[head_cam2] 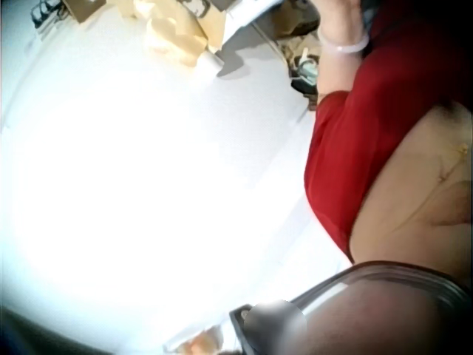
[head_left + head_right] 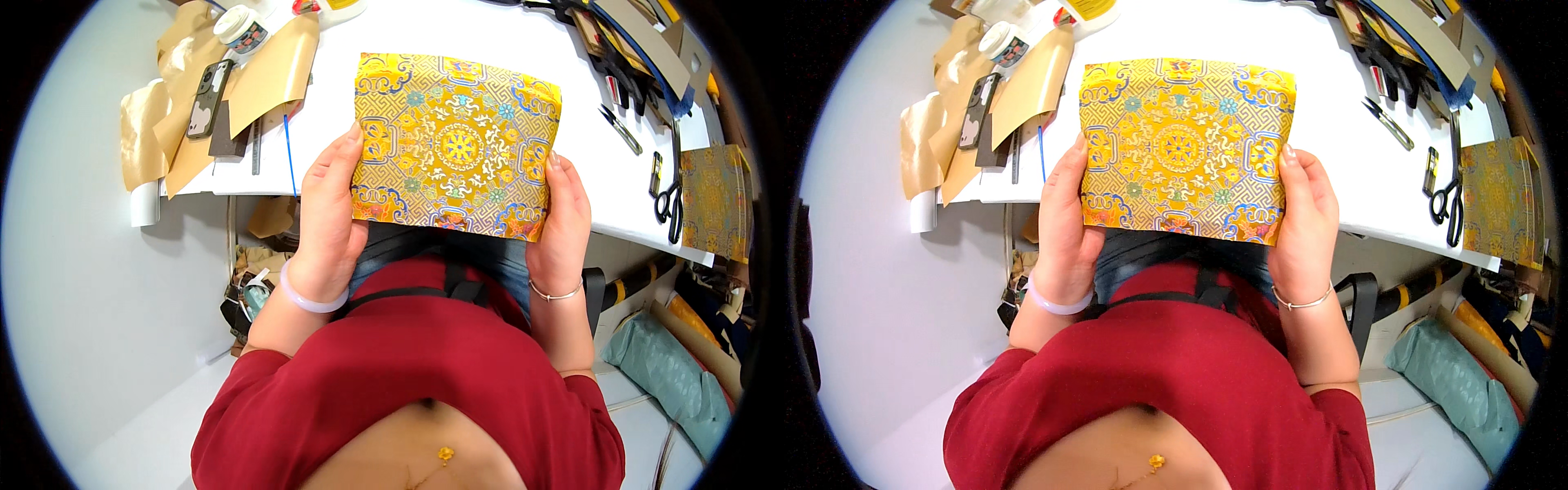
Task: The person smooths a yellow patterned paper cover on a book, uses a small iron to press the cover, then trims the excess paper around the edges with scissors. The person handles the book and paper throughout, finishing with a neat trimmed edge.
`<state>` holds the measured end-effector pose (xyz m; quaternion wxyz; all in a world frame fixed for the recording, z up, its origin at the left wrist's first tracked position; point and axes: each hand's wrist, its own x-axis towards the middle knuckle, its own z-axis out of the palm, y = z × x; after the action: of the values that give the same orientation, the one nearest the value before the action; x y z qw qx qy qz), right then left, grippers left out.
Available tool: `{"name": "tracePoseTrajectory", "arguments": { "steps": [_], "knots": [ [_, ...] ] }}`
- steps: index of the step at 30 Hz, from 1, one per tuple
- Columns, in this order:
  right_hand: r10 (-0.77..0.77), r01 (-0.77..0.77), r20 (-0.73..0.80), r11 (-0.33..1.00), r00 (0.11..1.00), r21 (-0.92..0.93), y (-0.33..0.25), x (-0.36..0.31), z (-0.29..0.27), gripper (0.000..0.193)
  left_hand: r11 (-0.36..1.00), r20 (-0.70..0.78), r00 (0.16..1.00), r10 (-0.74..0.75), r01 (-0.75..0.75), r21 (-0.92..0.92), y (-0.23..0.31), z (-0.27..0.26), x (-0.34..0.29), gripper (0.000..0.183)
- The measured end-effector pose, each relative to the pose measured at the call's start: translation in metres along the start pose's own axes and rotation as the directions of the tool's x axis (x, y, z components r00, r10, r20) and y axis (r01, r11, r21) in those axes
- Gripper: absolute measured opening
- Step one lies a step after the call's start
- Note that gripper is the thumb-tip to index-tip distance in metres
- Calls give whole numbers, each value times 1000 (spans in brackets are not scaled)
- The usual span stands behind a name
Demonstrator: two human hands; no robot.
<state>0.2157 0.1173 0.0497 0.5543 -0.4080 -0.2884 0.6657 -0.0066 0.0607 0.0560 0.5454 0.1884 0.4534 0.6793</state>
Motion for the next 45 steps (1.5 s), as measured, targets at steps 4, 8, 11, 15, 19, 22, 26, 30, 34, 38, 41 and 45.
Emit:
{"name": "tracePoseTrajectory", "arguments": {
  "steps": [4,8,11,15,19,22,26,30,34,38,41,45],
  "knots": [
    [-4,3,-3,1000,1000,-30,1,1,-2,20,1000,-17,1000,-9,9,-20,-1,-1,1,40],
    [-9,9,6,999,1000,-40,3,1,-2,21,992,-35,999,-35,30,-124,0,-2,1,31],
    [-16,16,9,999,1000,-46,5,1,0,23,992,-54,998,-41,34,-121,0,-4,1,30],
    [-3,3,3,998,1000,-55,7,-1,1,30,990,-56,998,-42,34,-136,1,-5,0,30],
    [22,-24,60,999,998,30,1,-2,12,44,993,-97,995,-14,2,-119,1,-5,0,30],
    [50,-18,141,975,989,-219,-8,-1,9,59,995,-100,995,6,-16,-98,1,-5,2,32],
    [121,-67,161,951,980,-303,-19,18,12,62,995,-120,990,68,-57,87,0,-13,14,45],
    [203,-104,206,907,957,-409,-28,67,13,60,850,-12,909,416,-384,360,0,-15,24,66],
    [303,-155,219,846,928,-511,-32,105,9,59,248,369,747,554,-571,783,16,-13,29,56],
    [283,-59,190,685,940,-726,-36,119,15,58,-110,679,720,139,-671,734,9,-4,27,43],
    [-17,284,284,101,959,-954,-64,116,40,55,-108,709,703,63,-701,705,4,3,29,40],
    [-398,643,757,-403,518,-652,-95,171,69,51,-105,725,687,38,-719,687,8,6,32,40]
  ]
}}
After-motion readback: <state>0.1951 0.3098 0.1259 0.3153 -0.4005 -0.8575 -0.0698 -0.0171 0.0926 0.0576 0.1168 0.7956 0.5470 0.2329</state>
